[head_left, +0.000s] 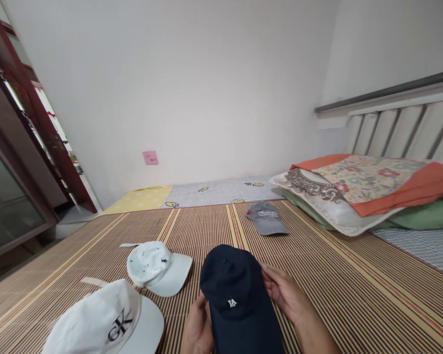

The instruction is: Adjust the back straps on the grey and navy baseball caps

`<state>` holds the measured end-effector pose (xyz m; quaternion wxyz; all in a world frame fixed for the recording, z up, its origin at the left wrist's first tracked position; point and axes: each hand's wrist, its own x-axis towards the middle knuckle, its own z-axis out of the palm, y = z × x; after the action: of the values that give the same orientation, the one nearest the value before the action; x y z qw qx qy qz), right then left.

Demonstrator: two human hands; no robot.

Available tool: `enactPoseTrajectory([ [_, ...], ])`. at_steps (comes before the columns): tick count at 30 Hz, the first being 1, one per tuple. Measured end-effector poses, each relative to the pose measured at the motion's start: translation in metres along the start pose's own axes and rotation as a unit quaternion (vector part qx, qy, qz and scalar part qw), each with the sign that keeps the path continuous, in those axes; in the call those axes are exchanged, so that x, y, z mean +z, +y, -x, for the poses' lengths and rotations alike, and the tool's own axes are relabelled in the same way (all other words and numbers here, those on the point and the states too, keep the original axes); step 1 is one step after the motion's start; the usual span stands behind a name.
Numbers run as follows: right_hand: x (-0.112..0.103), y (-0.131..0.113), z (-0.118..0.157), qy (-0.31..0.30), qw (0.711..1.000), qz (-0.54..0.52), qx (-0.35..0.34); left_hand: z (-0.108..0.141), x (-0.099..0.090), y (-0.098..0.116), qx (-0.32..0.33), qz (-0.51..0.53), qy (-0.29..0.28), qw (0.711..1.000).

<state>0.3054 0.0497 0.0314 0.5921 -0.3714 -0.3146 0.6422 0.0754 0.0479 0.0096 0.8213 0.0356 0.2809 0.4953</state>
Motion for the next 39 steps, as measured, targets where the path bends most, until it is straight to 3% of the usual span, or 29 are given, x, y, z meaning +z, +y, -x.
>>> enactPoseTrajectory([
  [3,0.002,0.000,0.002,0.002,0.998,0.065,-0.015,0.001,0.003,-0.001,0.000,-0.009,0.002,1.000],
  [11,-0.001,-0.013,0.007,0.032,0.991,0.119,-0.057,0.008,0.005,0.000,0.022,-0.009,-0.035,0.999],
  [16,-0.002,-0.030,0.017,0.034,0.982,0.173,-0.071,0.006,0.004,0.003,0.084,0.000,-0.029,0.996],
  [20,0.007,-0.045,0.028,0.023,0.960,0.263,-0.095,0.012,0.007,0.010,0.149,-0.029,-0.005,0.988],
  [27,0.025,-0.069,0.048,-0.003,0.897,0.387,-0.214,0.032,0.012,0.028,0.253,-0.139,-0.044,0.957],
  [29,0.024,-0.070,0.049,-0.009,0.887,0.414,-0.205,0.038,0.013,0.034,0.265,-0.192,-0.055,0.943],
  [33,0.024,-0.065,0.049,-0.045,0.899,0.417,-0.127,0.052,0.019,0.041,0.263,-0.266,-0.061,0.925],
  [39,0.029,-0.065,0.047,-0.041,0.908,0.389,-0.150,0.065,0.032,0.046,0.266,-0.337,-0.083,0.899],
])
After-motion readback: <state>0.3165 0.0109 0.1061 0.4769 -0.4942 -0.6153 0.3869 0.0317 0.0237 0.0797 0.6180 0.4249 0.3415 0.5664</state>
